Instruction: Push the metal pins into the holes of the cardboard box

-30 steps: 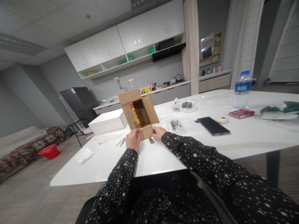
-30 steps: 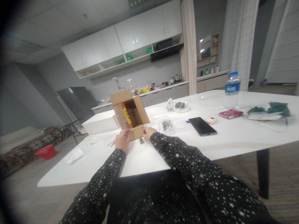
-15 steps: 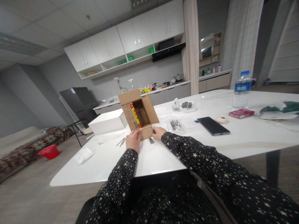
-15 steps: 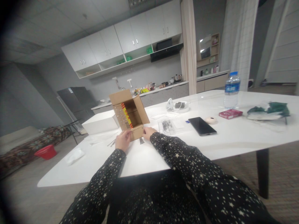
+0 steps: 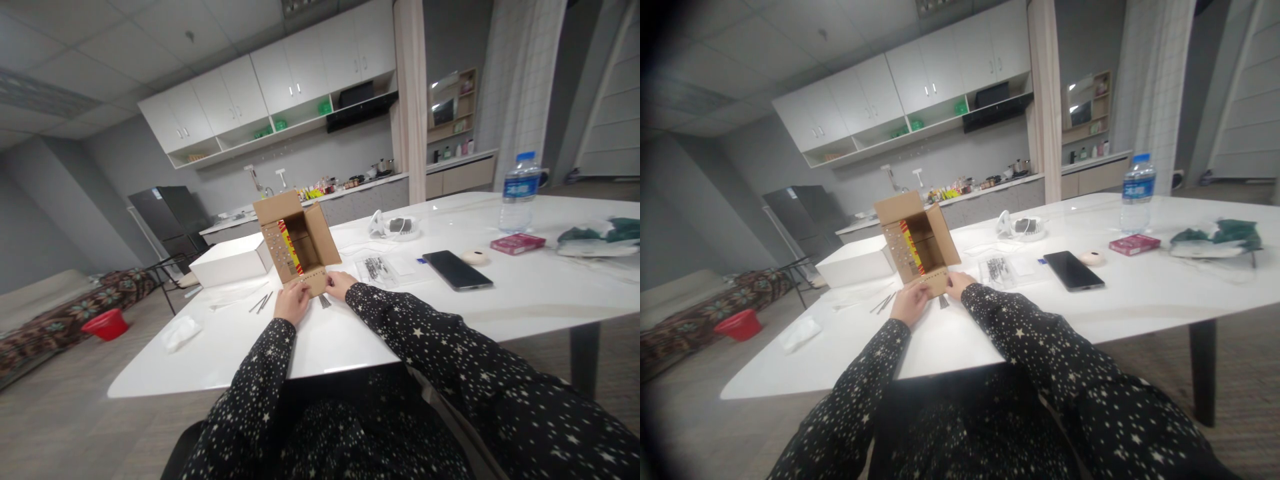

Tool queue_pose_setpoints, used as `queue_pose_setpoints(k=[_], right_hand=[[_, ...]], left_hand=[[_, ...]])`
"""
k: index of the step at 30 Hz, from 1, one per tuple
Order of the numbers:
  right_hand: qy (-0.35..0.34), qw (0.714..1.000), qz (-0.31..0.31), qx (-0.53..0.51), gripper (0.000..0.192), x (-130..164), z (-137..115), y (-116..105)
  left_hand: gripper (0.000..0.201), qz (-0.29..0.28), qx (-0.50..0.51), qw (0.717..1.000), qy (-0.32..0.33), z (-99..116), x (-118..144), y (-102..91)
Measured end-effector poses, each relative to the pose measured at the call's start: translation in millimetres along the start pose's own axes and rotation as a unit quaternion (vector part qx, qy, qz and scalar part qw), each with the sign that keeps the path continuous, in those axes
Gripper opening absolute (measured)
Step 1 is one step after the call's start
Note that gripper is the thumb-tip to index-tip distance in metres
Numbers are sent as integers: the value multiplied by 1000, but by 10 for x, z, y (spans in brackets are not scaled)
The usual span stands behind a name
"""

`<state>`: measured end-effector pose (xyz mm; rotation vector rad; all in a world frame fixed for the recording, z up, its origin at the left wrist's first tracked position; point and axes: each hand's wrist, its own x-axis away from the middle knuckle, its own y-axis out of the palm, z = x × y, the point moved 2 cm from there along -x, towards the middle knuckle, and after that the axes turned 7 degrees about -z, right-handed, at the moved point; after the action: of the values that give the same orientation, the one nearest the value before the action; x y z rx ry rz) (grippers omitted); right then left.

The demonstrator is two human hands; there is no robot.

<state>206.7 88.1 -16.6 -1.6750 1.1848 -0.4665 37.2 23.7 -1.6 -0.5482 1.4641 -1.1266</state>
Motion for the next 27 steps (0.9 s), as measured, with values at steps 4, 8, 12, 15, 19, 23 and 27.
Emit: queue_pose_setpoints(k=[4, 8, 12, 15, 19, 23, 27], right_hand=[[0, 1000, -4, 3, 15, 0, -2, 0], [-3, 1000, -5, 12, 15, -21, 8, 12], [-2, 1000, -3, 11, 15, -33, 18, 24], [-4, 1000, 0, 13, 14, -32, 16, 24], [-3, 1000, -2, 14, 13, -26, 7, 16], [1, 1000, -5, 12, 13, -19, 0, 7], [4, 1000, -8, 10, 14, -17, -1, 1]], left_hand=[[16, -42, 30, 994, 94, 131, 33, -7], [19, -68, 28, 990, 119, 225, 76, -55], [24, -91, 25, 989, 111, 264, 94, -82], [26, -99, 23, 989, 105, 267, 95, -79], [27, -94, 17, 991, 97, 249, 95, -69], [27, -94, 11, 991, 94, 245, 96, -69], [26, -100, 13, 991, 91, 258, 92, -78]])
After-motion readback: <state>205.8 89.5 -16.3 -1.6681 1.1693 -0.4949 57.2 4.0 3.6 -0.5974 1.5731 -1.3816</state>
